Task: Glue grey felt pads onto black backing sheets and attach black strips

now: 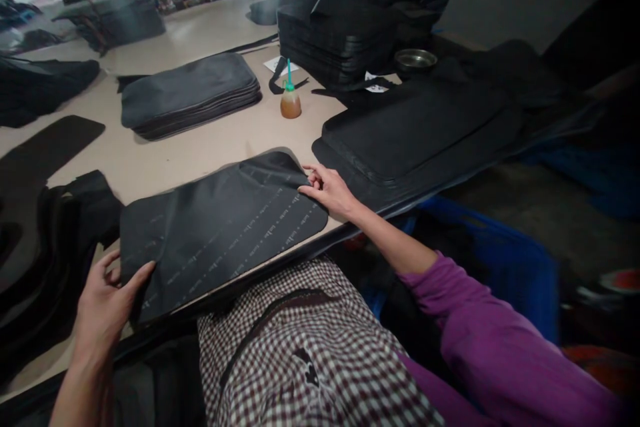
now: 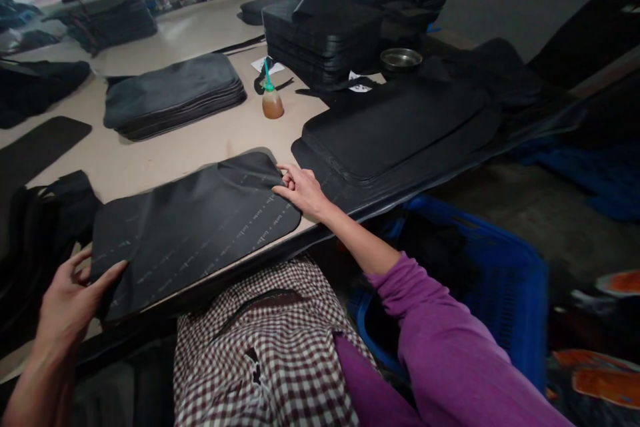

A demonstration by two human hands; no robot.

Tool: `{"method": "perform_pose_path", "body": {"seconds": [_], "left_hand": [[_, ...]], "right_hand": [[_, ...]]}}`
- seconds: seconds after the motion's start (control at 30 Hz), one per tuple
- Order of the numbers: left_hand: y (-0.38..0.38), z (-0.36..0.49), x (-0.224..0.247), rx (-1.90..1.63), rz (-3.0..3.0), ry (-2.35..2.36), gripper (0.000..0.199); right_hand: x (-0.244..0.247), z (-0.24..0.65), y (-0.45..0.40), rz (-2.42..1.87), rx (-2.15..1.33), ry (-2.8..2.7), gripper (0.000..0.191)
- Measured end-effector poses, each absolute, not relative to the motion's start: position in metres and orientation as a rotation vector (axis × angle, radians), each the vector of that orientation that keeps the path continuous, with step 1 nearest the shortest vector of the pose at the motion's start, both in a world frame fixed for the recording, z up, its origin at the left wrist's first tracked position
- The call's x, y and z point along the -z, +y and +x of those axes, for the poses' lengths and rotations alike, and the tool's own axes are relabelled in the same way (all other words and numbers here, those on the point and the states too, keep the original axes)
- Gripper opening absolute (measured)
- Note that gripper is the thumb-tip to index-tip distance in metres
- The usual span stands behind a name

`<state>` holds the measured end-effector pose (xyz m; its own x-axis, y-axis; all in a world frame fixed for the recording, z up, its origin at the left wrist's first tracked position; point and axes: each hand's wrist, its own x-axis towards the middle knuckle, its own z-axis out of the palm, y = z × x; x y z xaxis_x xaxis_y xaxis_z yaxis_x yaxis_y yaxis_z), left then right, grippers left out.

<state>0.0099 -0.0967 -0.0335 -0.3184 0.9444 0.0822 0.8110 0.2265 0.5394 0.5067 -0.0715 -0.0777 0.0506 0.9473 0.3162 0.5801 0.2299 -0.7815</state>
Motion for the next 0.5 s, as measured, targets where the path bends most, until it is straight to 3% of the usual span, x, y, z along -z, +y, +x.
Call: {"method": "perform_pose_path", "body": {"seconds": [0.13,0.5], "left_hand": [[-0.097,0.010,0.034,-0.801,1.487,2.091,0.077],[-0.102,0.023,0.022,-0.808,1.746,2.099,0.069]], "right_hand": [[0.077,0.505,-0.074,-1.475,-0.485,-1.663,0.048],[0.074,0.503,-0.082,-1.565,-0.235,-1.908,0.050]]}}
